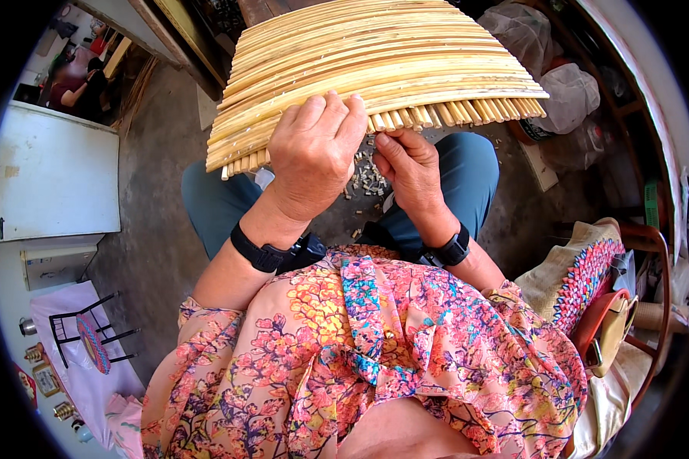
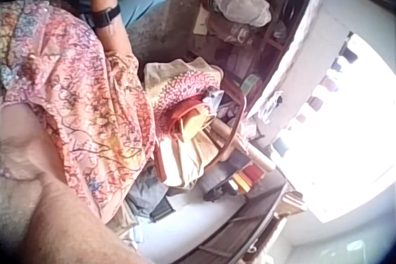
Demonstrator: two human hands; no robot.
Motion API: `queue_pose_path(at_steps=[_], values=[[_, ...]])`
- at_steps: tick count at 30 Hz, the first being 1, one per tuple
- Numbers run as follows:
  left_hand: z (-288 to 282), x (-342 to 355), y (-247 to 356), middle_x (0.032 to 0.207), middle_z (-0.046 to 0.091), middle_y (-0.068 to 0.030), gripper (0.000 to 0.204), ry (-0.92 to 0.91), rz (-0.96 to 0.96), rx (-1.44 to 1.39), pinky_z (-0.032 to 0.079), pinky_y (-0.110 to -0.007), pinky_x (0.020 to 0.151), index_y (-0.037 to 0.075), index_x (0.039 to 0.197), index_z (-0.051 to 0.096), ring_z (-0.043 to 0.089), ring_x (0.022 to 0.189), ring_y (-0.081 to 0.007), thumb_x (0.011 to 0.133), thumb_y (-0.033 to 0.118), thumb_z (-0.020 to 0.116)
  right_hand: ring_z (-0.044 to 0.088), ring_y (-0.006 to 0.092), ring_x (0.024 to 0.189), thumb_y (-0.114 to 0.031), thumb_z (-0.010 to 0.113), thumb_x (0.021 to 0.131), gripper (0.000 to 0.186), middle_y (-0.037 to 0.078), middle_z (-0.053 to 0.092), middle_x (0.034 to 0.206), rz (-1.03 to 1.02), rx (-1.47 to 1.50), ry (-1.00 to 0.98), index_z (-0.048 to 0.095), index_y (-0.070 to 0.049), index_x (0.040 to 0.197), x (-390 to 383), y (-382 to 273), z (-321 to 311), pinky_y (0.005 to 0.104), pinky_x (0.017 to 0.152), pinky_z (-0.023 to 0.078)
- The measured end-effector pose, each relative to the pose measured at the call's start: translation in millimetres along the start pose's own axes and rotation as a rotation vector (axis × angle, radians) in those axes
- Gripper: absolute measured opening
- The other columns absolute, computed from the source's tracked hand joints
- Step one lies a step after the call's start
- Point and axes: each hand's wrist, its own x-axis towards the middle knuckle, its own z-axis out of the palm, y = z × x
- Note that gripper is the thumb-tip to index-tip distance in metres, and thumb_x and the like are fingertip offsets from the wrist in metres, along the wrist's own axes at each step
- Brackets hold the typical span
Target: The person weaves a bamboo mat by threading a long string through small bamboo slats and tying knots to secure them.
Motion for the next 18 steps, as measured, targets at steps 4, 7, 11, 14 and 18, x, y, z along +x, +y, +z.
queue_pose_path(at_steps=[4,7,11,14,18], values=[[1.1,0.1,-0.6,0.087,0.064,-0.0097,0.034,0.005,0.017,0.001,0.048,-0.032,0.066,0.004,0.094,0.064,0.059,0.077,-0.0231,0.060,0.001,0.065,0.044,0.0047,0.052,-0.008,0.058,0.087,0.010,-0.002,0.053,0.065,-0.008,0.000,0.000,0.062,0.001,0.091,0.6,0.3,2.3,0.0182,0.044,0.031],[-0.3,0.6,-0.2,0.086,0.064,-0.0098,0.034,-0.017,0.017,-0.009,0.048,-0.032,0.067,0.003,0.094,0.064,0.059,0.077,-0.0229,0.060,0.001,0.065,0.043,0.0049,0.051,-0.009,0.057,0.088,0.011,-0.002,0.052,0.064,-0.008,-0.008,-0.002,0.062,0.001,0.089,1.1,1.4,1.7,0.0184,0.044,0.031],[0.3,0.1,-1.2,0.087,0.064,-0.0099,0.036,-0.018,0.018,-0.022,0.048,-0.032,0.067,0.004,0.094,0.064,0.059,0.077,-0.0231,0.058,0.001,0.066,0.043,0.0043,0.051,-0.011,0.056,0.089,0.011,-0.002,0.052,0.063,-0.037,-0.030,-0.021,0.060,-0.001,0.089,5.7,7.5,-1.8,0.0179,0.044,0.031],[-2.3,0.2,-2.5,0.088,0.064,-0.0099,0.039,-0.016,-0.044,-0.064,0.049,-0.032,0.068,0.005,0.094,0.065,0.060,0.079,-0.0238,0.056,0.000,0.067,0.042,0.0052,0.052,-0.009,0.055,0.090,0.008,-0.001,0.051,0.066,0.023,-0.076,-0.048,0.058,-0.002,0.087,3.2,0.0,2.4,0.0182,0.045,0.031],[-5.4,1.7,-5.3,0.093,0.065,-0.0100,0.045,0.007,-0.121,-0.100,0.049,-0.033,0.071,0.008,0.097,0.066,0.060,0.082,-0.0253,0.053,-0.001,0.069,0.043,0.0051,0.053,-0.011,0.053,0.091,0.008,-0.001,0.051,0.065,0.000,-0.126,-0.094,0.057,-0.003,0.091,5.0,-1.6,2.5,0.0183,0.044,0.031]])
